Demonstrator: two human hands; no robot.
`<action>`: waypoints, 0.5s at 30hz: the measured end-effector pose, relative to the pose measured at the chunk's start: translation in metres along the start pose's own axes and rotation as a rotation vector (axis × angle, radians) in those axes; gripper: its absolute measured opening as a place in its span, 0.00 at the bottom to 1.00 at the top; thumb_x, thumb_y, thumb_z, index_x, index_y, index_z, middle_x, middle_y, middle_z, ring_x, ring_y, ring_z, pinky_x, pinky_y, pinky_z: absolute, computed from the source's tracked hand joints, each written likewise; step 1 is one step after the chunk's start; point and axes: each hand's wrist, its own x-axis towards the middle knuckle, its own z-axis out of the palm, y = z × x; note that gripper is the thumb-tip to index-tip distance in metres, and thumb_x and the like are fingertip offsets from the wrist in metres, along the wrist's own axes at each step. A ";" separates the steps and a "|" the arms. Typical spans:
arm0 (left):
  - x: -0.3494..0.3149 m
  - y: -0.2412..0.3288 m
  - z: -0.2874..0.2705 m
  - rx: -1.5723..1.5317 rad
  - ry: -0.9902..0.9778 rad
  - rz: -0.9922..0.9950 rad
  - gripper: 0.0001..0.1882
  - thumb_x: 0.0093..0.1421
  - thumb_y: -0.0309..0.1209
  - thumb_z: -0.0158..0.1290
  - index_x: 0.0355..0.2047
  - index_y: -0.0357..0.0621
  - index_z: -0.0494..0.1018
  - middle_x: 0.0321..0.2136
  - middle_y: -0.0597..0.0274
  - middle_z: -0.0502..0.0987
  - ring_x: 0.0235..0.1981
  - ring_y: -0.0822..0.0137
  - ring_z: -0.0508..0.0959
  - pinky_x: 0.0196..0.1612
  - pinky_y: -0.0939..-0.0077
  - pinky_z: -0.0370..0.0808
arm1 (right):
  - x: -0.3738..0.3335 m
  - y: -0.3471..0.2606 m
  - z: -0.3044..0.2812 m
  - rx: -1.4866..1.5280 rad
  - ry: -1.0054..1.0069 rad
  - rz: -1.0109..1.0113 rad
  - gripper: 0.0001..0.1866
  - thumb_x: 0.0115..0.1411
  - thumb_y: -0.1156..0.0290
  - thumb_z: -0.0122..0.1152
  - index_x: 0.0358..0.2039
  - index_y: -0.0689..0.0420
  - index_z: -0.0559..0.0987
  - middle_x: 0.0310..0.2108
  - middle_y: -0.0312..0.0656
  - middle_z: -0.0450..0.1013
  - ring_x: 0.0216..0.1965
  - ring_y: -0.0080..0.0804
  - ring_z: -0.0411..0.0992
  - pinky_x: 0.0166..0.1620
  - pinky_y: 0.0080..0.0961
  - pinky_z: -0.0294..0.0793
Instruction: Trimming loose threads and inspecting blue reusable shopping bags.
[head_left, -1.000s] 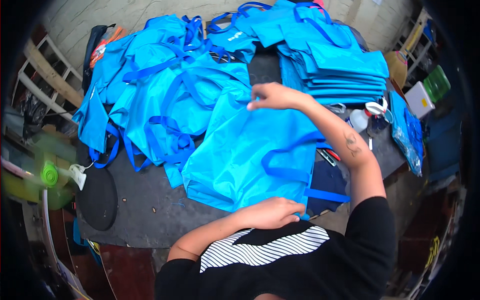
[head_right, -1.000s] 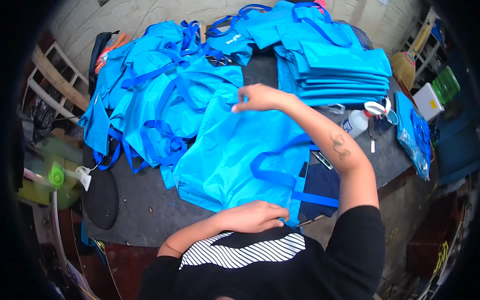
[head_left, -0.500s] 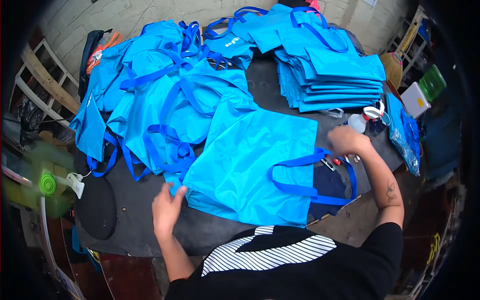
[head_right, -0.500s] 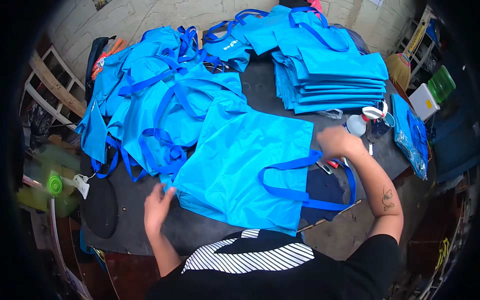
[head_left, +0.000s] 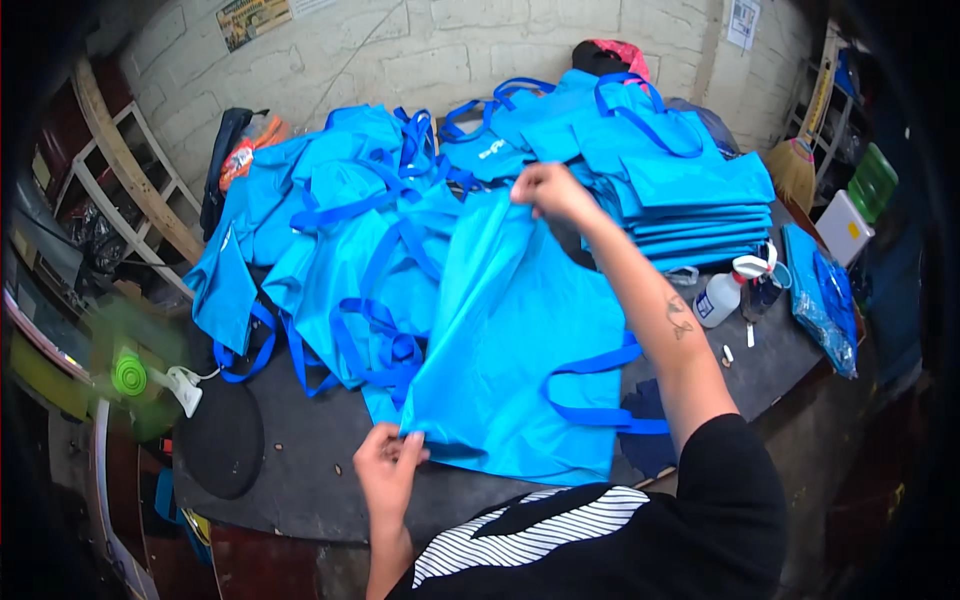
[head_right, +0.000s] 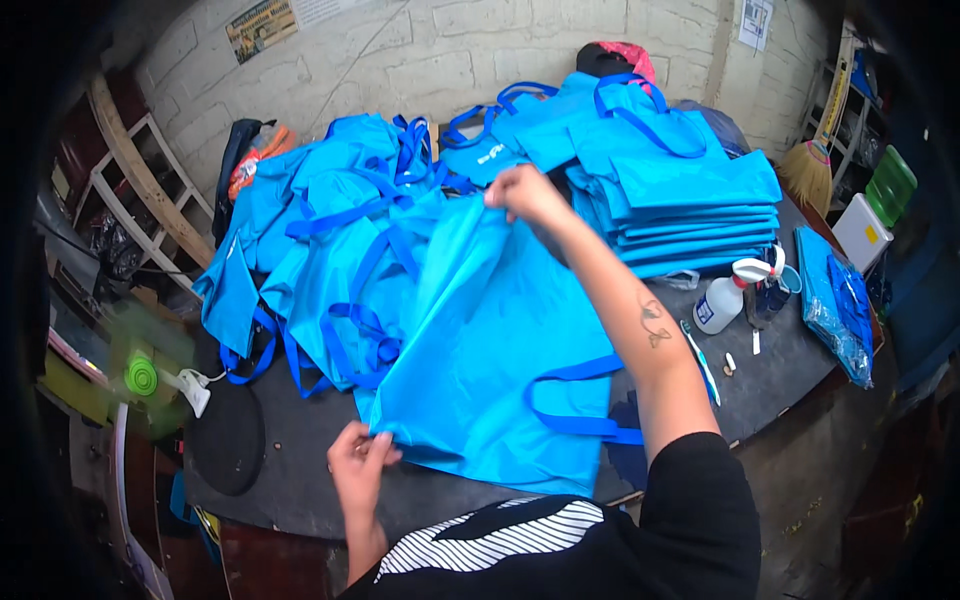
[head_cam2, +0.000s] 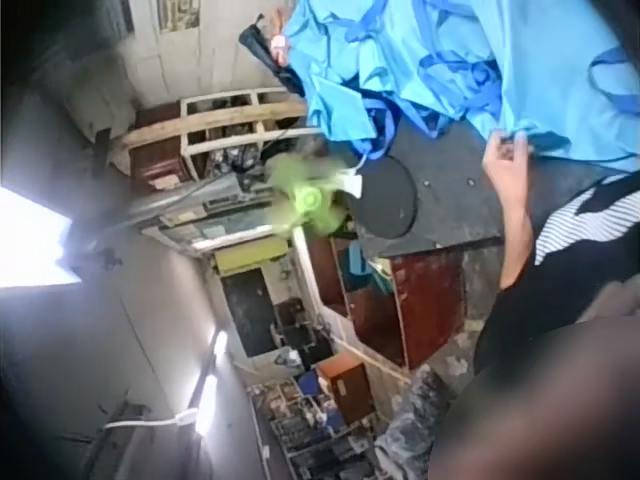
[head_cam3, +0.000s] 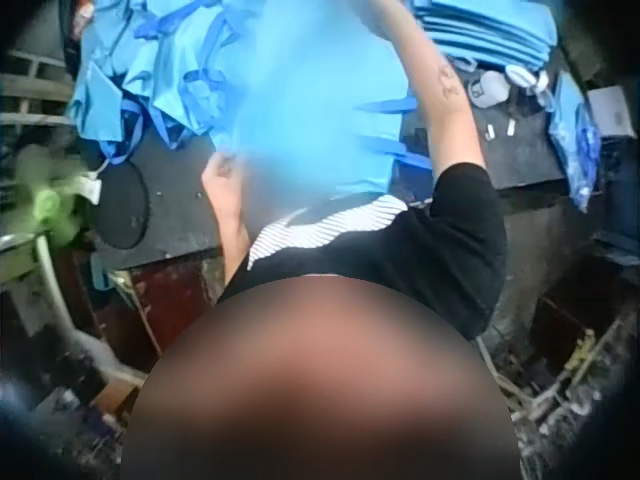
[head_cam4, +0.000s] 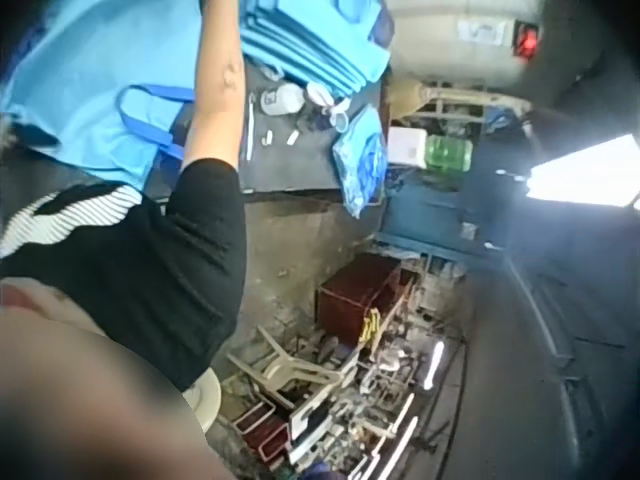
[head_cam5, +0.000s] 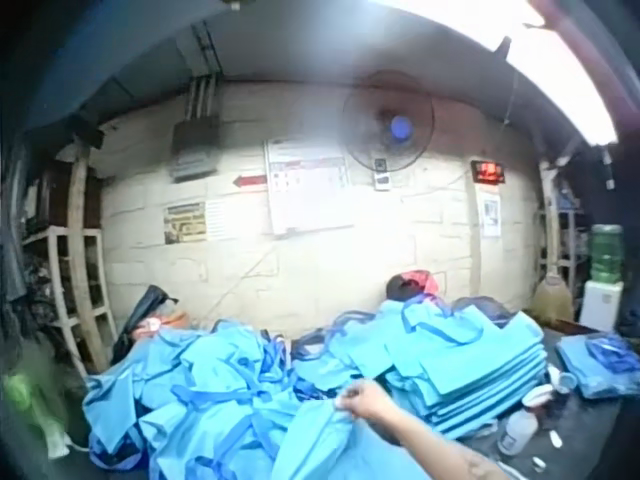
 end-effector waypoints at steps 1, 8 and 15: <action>-0.007 0.014 -0.009 -0.094 -0.044 0.077 0.07 0.56 0.23 0.56 0.29 0.33 0.70 0.20 0.59 0.75 0.19 0.72 0.77 0.23 0.82 0.74 | -0.004 -0.033 -0.010 0.010 -0.008 -0.046 0.07 0.57 0.67 0.62 0.28 0.56 0.76 0.20 0.32 0.70 0.16 0.18 0.66 0.20 0.18 0.64; 0.083 0.153 0.008 0.068 -0.088 0.805 0.20 0.57 0.30 0.55 0.48 0.33 0.71 0.42 0.52 0.76 0.43 0.63 0.76 0.47 0.70 0.71 | -0.028 -0.173 -0.074 -0.179 -0.822 -0.405 0.12 0.62 0.62 0.58 0.30 0.57 0.70 0.22 0.29 0.66 0.20 0.16 0.66 0.23 0.15 0.66; 0.233 0.227 0.092 0.051 -0.324 0.769 0.14 0.51 0.32 0.62 0.35 0.37 0.75 0.27 0.64 0.77 0.29 0.72 0.75 0.31 0.78 0.72 | -0.039 -0.200 -0.084 -0.368 0.006 -0.803 0.11 0.63 0.64 0.56 0.39 0.59 0.75 0.32 0.36 0.71 0.34 0.21 0.70 0.38 0.20 0.72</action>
